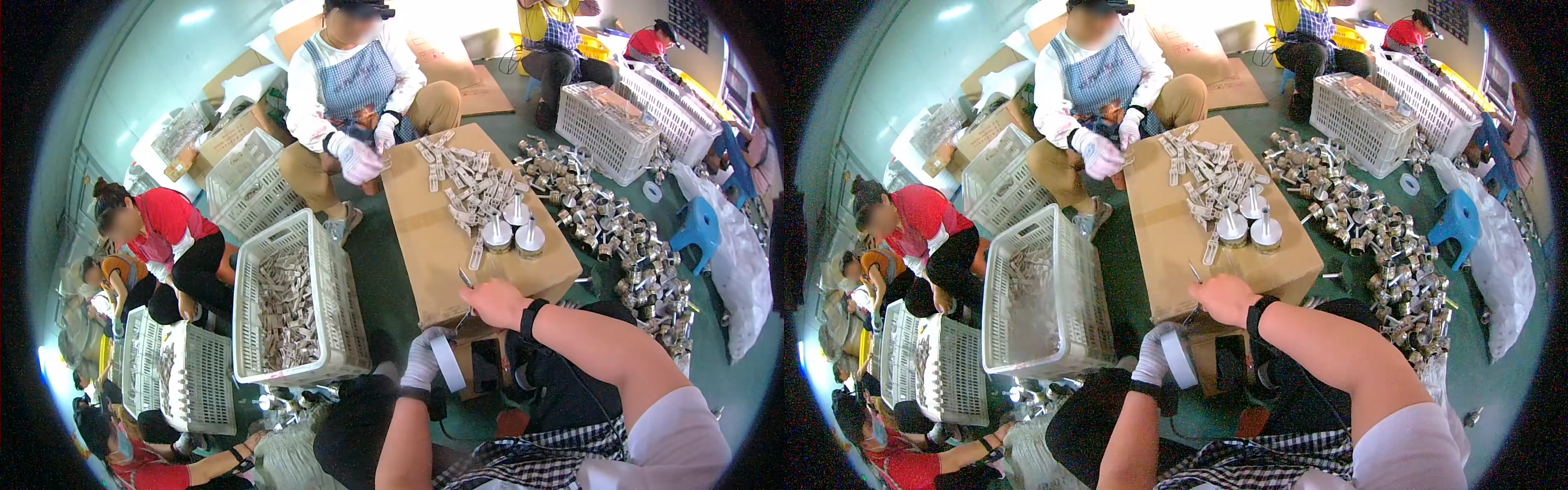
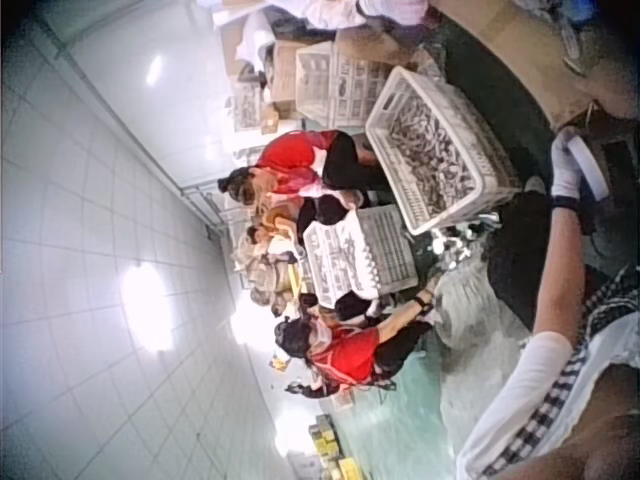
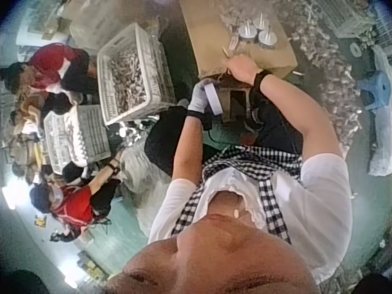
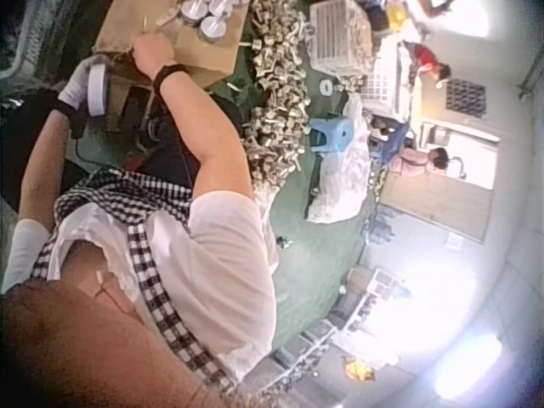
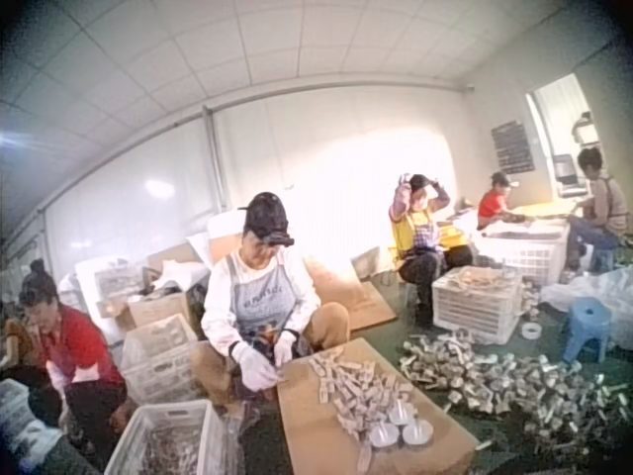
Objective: The recorder and several other people are sitting together assembling and sorting small metal spring clips and base components on a cardboard box workbench.
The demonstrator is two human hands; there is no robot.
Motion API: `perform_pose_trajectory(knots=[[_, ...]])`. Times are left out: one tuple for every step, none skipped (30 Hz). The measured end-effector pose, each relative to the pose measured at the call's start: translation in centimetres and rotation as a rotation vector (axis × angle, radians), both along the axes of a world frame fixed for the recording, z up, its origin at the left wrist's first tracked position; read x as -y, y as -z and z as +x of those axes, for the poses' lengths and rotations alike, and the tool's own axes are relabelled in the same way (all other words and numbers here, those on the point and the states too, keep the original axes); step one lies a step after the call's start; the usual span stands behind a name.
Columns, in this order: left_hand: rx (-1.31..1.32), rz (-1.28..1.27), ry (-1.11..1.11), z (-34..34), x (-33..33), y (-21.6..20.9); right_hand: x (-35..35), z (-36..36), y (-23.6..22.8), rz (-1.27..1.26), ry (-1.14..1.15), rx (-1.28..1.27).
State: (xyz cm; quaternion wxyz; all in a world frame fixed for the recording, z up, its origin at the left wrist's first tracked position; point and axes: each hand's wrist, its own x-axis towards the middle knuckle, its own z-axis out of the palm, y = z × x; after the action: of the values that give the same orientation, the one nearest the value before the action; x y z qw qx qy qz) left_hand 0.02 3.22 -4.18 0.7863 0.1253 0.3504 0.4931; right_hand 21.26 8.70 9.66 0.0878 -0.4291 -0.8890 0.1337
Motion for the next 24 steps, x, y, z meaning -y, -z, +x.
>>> perform_pose_trajectory(knots=[[-0.002, -0.003, 0.002, -0.1, 0.0, 0.3, 0.0, -0.1, 0.0, -0.001, -0.002, -0.002], [-0.003, -0.012, 0.005, -0.2, -0.1, 0.5, 0.0, -0.1, -0.1, -0.004, -0.001, -0.005], [-0.005, -0.021, 0.007, -0.2, -0.1, 0.7, 0.0, -0.1, -0.2, -0.003, -0.001, -0.004], [-0.006, -0.031, 0.009, -0.3, -0.2, 0.9, 0.0, -0.1, -0.3, -0.003, -0.002, -0.004], [-0.007, -0.032, 0.018, -0.3, -0.2, 1.0, 0.0, 0.0, -0.3, 0.0, -0.002, 0.001], [-0.009, -0.033, 0.026, -0.3, -0.3, 1.0, 0.0, 0.1, -0.4, 0.003, -0.002, 0.004], [-0.01, -0.035, 0.035, -0.3, -0.3, 1.1, 0.1, 0.1, -0.4, 0.005, -0.002, 0.007], [-0.007, -0.031, 0.032, -0.2, -0.3, 1.0, 0.1, 0.1, -0.5, 0.006, -0.002, 0.009], [-0.004, -0.027, 0.029, -0.1, -0.3, 0.9, 0.1, 0.2, -0.6, 0.008, -0.002, 0.012], [0.0, -0.023, 0.026, 0.0, -0.3, 0.9, 0.1, 0.2, -0.7, 0.01, -0.002, 0.016], [-0.003, -0.019, 0.021, 0.1, -0.3, 0.7, 0.2, 0.2, -0.8, 0.013, -0.002, 0.021], [-0.006, -0.014, 0.015, 0.1, -0.2, 0.6, 0.2, 0.2, -0.8, 0.014, -0.005, 0.02], [-0.008, -0.01, 0.009, 0.1, -0.2, 0.5, 0.1, 0.1, -0.7, 0.016, -0.007, 0.02], [-0.007, -0.006, 0.008, -0.2, -0.1, 0.5, 0.1, -0.1, -0.6, 0.018, -0.018, 0.011], [-0.005, -0.002, 0.005, -0.4, 0.0, 0.5, 0.1, -0.3, -0.6, 0.008, -0.019, 0.009], [-0.003, 0.002, 0.002, -0.5, 0.1, 0.6, 0.2, -0.3, -0.7, 0.0, -0.018, 0.011], [-0.025, -0.012, -0.005, -0.5, 0.3, 0.4, 0.3, -0.4, -1.0, -0.024, -0.01, 0.013], [-0.055, -0.03, -0.01, -0.2, 0.3, -0.1, 0.4, -0.3, -0.8, -0.027, 0.009, 0.011], [-0.086, -0.048, -0.016, 0.2, 0.1, -0.5, 0.4, 0.0, -0.7, -0.027, 0.031, 0.014], [-0.178, 0.06, 0.004, 0.2, 0.2, -0.2, 0.3, 0.3, -0.2, -0.011, 0.059, 0.009], [-0.268, 0.163, 0.021, 0.4, 0.2, 0.4, 0.4, 0.1, -0.1, -0.027, 0.069, 0.01], [-0.358, 0.264, 0.025, 0.4, 0.2, 0.9, 0.5, -0.4, 0.0, -0.041, 0.074, 0.011], [-0.378, 0.306, 0.035, 0.5, 0.3, 1.5, 0.0, 0.0, -1.2, -0.055, 0.063, 0.028], [-0.408, 0.341, 0.04, 0.1, 0.6, 2.0, 0.1, -0.1, -1.2, -0.061, 0.049, 0.034]])
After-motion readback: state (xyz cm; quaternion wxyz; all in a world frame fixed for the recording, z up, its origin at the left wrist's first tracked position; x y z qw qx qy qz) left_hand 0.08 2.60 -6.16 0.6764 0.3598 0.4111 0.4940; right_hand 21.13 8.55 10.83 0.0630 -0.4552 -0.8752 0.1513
